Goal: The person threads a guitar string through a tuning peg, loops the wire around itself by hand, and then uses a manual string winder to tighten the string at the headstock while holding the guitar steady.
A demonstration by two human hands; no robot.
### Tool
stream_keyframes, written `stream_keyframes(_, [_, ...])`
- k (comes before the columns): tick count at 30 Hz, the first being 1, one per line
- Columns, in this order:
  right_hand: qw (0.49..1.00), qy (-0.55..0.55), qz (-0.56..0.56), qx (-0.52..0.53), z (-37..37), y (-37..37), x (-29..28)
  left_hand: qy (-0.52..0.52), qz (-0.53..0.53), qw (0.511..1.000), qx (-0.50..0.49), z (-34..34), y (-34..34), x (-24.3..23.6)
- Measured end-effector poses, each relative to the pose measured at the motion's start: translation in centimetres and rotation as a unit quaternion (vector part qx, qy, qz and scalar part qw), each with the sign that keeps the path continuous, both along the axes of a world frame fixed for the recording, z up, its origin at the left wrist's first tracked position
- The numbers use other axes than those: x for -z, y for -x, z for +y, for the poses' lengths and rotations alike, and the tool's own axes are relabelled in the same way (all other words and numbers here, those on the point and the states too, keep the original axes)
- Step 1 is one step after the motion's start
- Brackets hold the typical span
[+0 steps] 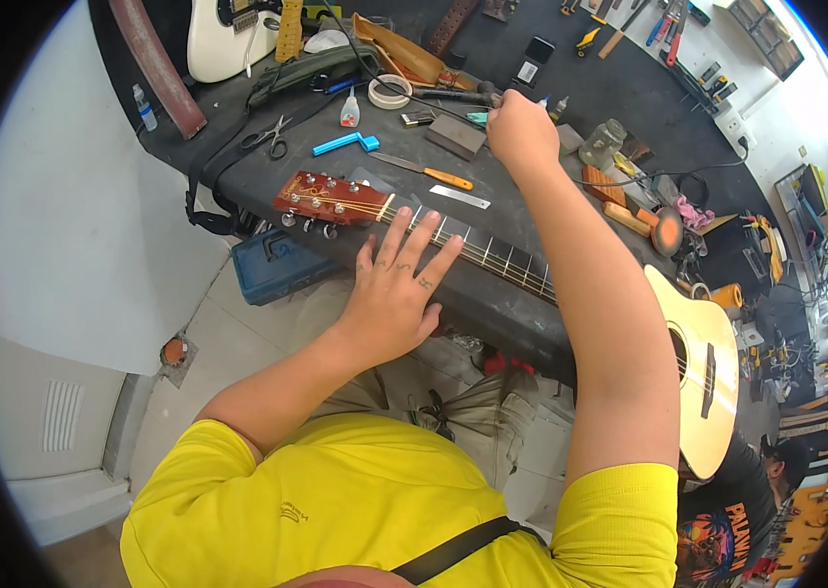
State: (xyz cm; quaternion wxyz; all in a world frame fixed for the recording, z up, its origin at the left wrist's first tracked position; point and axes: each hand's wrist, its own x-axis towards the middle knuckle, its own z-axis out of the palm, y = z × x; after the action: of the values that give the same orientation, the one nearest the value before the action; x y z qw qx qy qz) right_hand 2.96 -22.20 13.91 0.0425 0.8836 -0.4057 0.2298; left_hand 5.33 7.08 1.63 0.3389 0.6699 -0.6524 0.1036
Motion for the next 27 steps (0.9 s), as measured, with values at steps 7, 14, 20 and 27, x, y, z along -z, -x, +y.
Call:
stream_keyframes(7, [0.988, -0.012, 0.156, 0.010, 2.8, -2.6, 1.5, -0.006, 0.004, 1.000, -0.014, -0.1, 0.2, 0.2])
stream_keyframes(14, [0.991, 0.036, -0.058, -0.118, -0.2, -4.1, 3.4, 0.016, 0.012, 1.000, 0.023, 0.4, -0.4, -0.6])
stream_keyframes(20, [0.956, -0.156, -0.069, -0.238, 8.1, -5.2, 1.2, 0.198, 0.172, 0.965, 0.021, 3.0, -6.8, -2.4])
stream_keyframes(27, [0.944, -0.199, 0.011, -0.262, 12.1, -7.2, 4.0, 0.062, 0.594, 0.796, -0.095, 4.5, -22.9, -2.4])
